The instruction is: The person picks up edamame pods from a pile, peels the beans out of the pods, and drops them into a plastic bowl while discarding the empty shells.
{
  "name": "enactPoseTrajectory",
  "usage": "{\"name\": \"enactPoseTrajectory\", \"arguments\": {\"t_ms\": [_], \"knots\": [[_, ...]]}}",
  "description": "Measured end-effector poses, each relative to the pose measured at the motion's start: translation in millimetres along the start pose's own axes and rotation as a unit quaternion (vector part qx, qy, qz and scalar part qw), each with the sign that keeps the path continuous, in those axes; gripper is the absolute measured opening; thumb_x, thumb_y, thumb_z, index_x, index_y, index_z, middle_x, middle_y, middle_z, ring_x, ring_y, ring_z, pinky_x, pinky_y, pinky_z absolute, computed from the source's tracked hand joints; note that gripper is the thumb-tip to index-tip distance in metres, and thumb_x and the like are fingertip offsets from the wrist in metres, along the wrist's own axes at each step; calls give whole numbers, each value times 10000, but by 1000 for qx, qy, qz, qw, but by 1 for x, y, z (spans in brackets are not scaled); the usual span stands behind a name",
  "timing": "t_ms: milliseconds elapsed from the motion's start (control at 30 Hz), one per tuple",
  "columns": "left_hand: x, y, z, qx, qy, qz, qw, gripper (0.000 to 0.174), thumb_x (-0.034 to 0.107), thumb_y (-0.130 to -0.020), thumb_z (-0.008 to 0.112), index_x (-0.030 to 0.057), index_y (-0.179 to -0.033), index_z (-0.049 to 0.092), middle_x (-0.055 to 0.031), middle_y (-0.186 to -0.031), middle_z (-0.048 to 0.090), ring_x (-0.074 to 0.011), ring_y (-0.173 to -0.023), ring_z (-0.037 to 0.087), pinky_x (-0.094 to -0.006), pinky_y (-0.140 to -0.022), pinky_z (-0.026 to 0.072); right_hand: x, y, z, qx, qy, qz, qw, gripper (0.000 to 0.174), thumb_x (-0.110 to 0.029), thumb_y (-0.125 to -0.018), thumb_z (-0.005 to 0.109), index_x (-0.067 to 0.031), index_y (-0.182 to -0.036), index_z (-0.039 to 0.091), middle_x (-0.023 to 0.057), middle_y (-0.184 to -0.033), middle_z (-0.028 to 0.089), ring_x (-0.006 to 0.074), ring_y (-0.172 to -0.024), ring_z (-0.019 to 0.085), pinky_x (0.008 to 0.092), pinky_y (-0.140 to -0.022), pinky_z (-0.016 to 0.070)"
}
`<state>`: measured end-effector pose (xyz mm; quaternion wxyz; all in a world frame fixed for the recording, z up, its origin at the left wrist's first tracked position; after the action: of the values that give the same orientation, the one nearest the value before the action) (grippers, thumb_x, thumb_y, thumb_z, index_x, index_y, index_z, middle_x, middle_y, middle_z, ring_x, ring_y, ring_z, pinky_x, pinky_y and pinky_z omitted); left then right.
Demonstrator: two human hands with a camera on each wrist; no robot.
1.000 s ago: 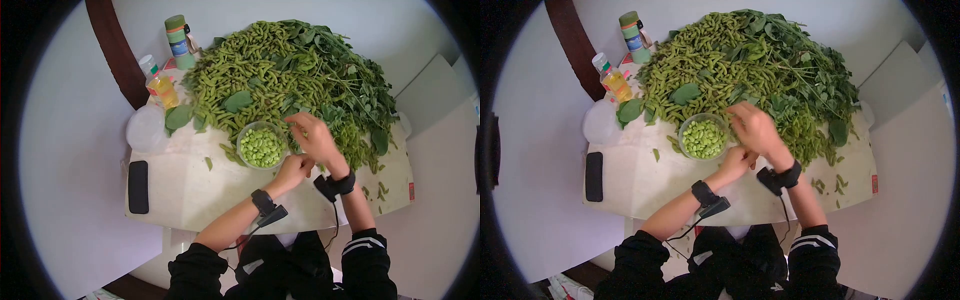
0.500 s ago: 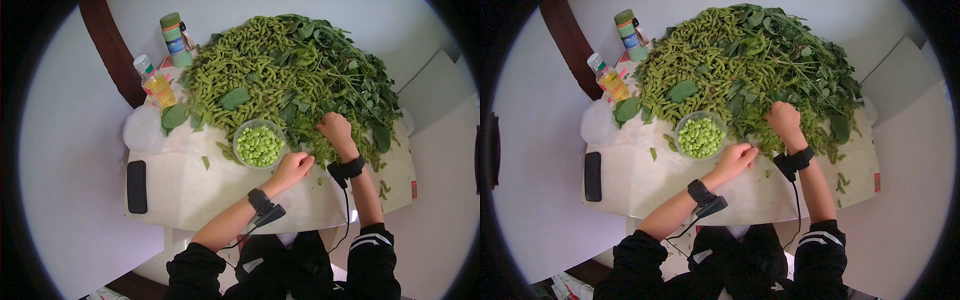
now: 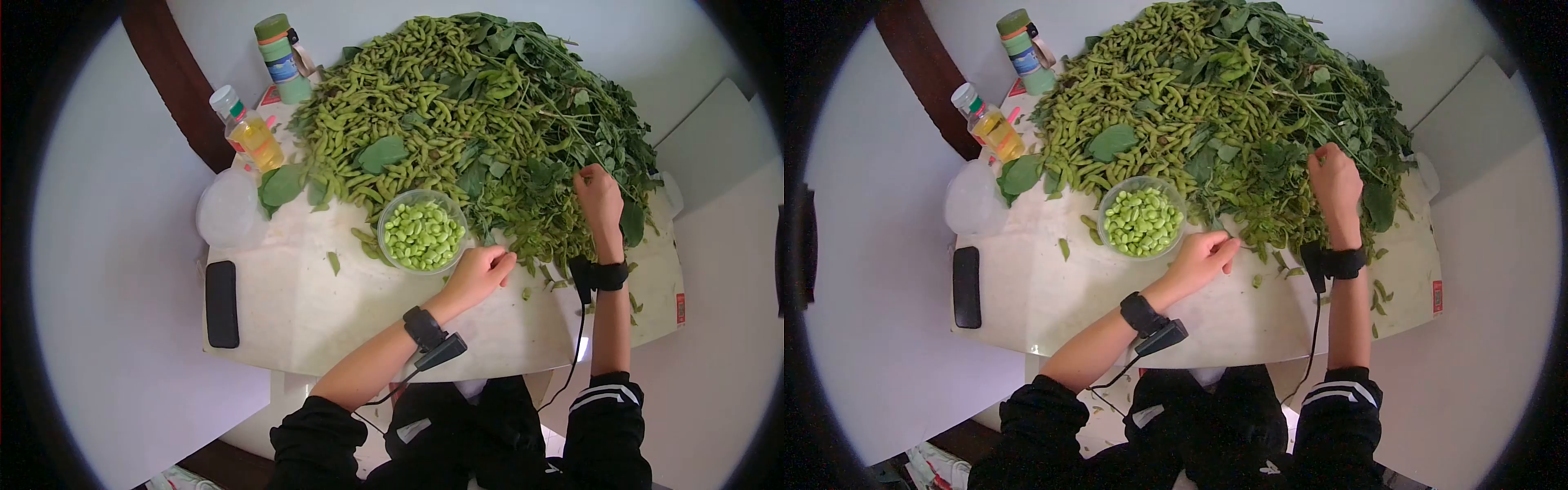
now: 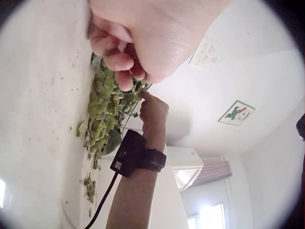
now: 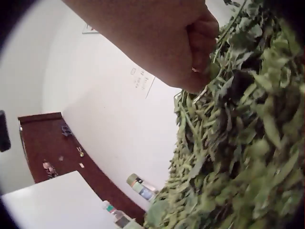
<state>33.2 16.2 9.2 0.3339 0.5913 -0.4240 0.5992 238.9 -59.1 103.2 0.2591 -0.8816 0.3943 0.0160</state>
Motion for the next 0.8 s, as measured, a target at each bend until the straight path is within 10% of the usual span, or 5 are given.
{"name": "enactPoseTrajectory", "arguments": {"t_ms": [200, 500, 800], "knots": [[-3, 0, 1, 0, -1, -12, 1000, 322, 209, -855, 479, 7, -605, 498, -35, -488, 527, -79, -407, 430, -243, -397, 317, -46, -5, -3, -70, -38, -30, 996, 281, -292, -743, 587, -100, -948, 584, 150, -767, 610, 302, -756, 588, 388, -640, 458], [1, 1, 0, -7, 8, -19, 1000, 310, 209, -857, 477, -4, -634, 507, -49, -498, 519, -104, -427, 454, -262, -421, 348, -150, -24, 64, -214, -107, -339, 910, 287, -207, -670, 647, -38, -890, 576, 144, -737, 568, 296, -709, 565, 386, -629, 450], [-2, 0, -1, -20, 30, -35, 999, 310, 208, -862, 483, 11, -624, 507, -13, -500, 503, -63, -433, 406, -241, -414, 315, -163, -30, 92, -214, -80, -347, 910, 210, -142, -695, 630, -41, -873, 584, 120, -850, 568, 291, -799, 559, 390, -690, 459]]}}
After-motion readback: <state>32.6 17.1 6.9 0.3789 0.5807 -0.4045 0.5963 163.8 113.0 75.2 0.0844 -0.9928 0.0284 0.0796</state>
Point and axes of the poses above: each hand's wrist, its own y-axis away from the middle knuckle, its own z-axis out of the palm, x = y × z, the point moved 4 cm from there along -y, towards the middle knuckle
